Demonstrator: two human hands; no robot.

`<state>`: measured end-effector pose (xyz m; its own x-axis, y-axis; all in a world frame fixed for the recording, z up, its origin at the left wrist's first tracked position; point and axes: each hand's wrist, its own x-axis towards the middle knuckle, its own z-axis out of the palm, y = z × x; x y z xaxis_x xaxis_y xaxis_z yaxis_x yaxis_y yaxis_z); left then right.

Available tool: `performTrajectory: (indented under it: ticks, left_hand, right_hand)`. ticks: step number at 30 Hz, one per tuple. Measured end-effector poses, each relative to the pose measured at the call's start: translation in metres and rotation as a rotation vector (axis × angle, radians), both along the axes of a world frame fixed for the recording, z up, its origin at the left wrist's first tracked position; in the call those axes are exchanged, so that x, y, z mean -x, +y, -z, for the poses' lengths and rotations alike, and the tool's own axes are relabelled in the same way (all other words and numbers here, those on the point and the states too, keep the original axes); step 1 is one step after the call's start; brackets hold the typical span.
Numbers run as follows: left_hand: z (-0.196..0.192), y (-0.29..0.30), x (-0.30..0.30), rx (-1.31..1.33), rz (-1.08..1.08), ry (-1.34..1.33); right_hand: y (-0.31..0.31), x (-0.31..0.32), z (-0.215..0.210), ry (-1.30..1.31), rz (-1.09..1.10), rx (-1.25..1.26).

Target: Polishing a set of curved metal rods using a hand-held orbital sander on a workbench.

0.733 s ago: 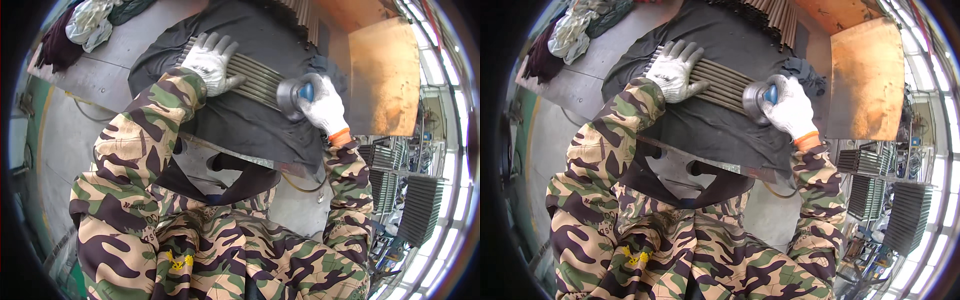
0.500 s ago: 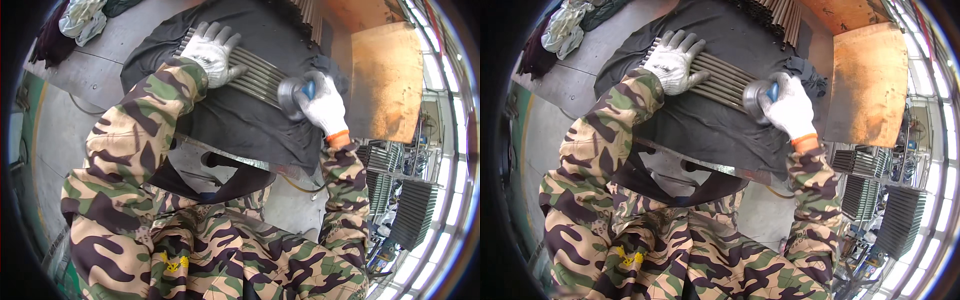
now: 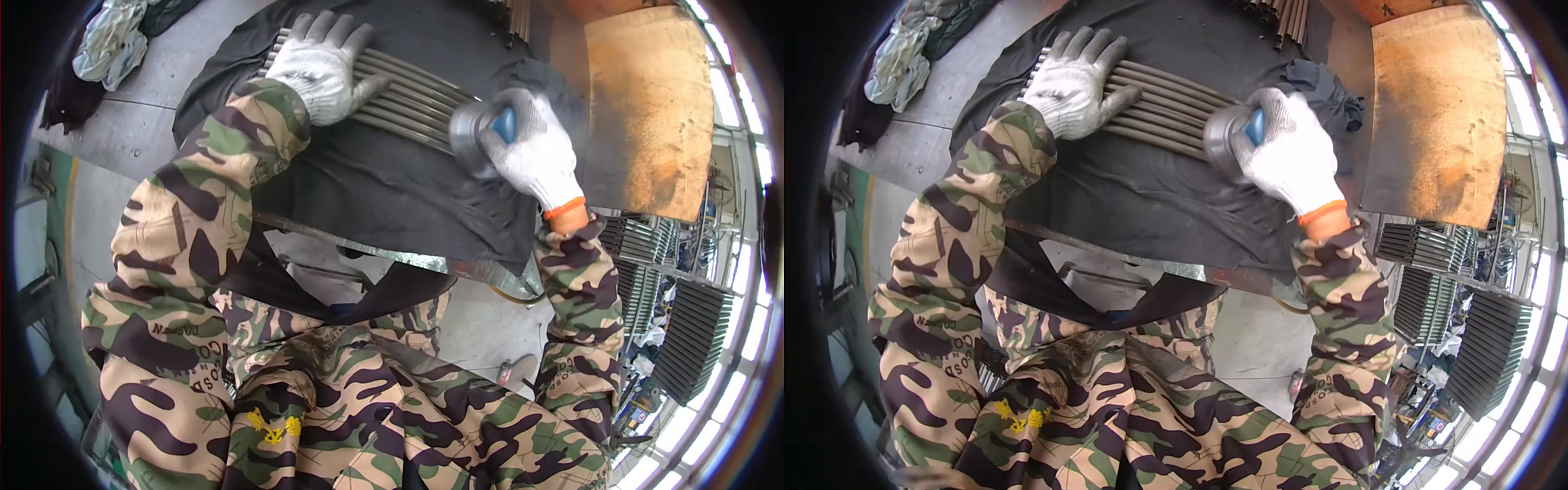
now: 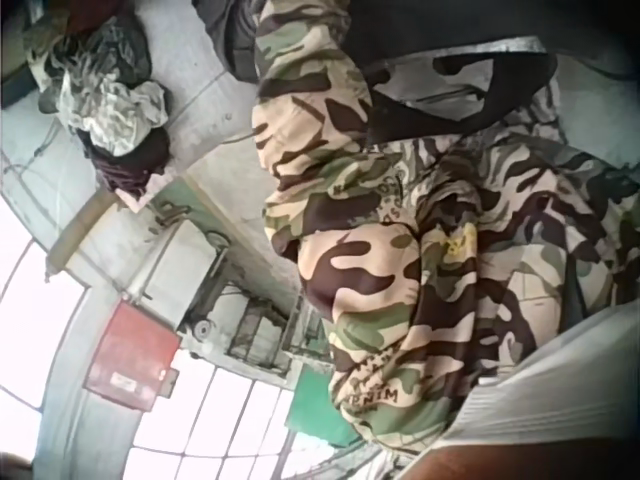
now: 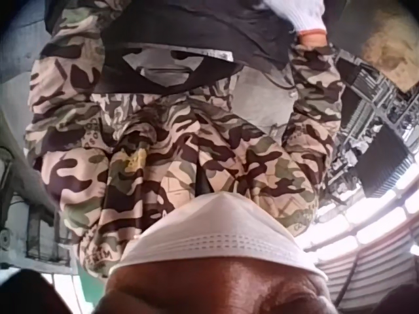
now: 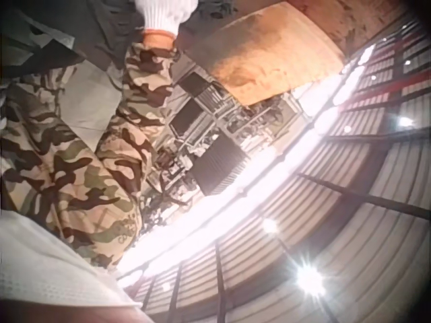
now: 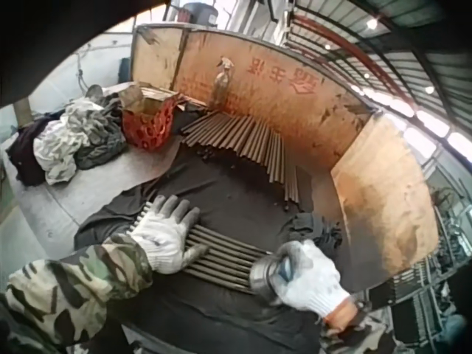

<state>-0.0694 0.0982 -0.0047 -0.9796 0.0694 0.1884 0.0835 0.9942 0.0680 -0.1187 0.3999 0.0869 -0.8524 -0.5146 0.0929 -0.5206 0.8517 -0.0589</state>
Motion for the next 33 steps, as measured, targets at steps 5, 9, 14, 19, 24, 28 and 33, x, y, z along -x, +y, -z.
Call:
performTrajectory:
  ticks: [5,9,14,19,24,28,33]
  left_hand:
    - [0.000,0.010,-0.009,0.070,0.029,0.033]
    - [0.003,-0.002,0.002,0.107,0.002,0.042]
    - [0.005,0.005,-0.018,0.090,0.066,0.117]
    - [0.010,-0.001,-0.008,0.137,0.059,0.153]
    - [0.002,-0.003,-0.012,-0.008,0.150,0.176]
    - [0.007,0.002,-0.005,-0.016,0.190,0.189]
    - [0.004,-0.007,0.010,0.001,0.183,0.147]
  right_hand:
    - [0.013,0.010,-0.002,0.036,0.054,-0.046]
    - [0.003,-0.002,0.000,-0.027,-0.001,-0.026]
    - [0.006,0.011,-0.003,0.023,0.036,-0.010]
    - [0.010,-0.004,0.004,0.030,-0.050,0.049]
    - [0.008,-0.004,0.004,0.020,0.030,0.001]
    - [0.004,-0.002,-0.003,0.001,0.045,-0.027]
    - [0.002,-0.009,-0.012,0.049,-0.093,0.103]
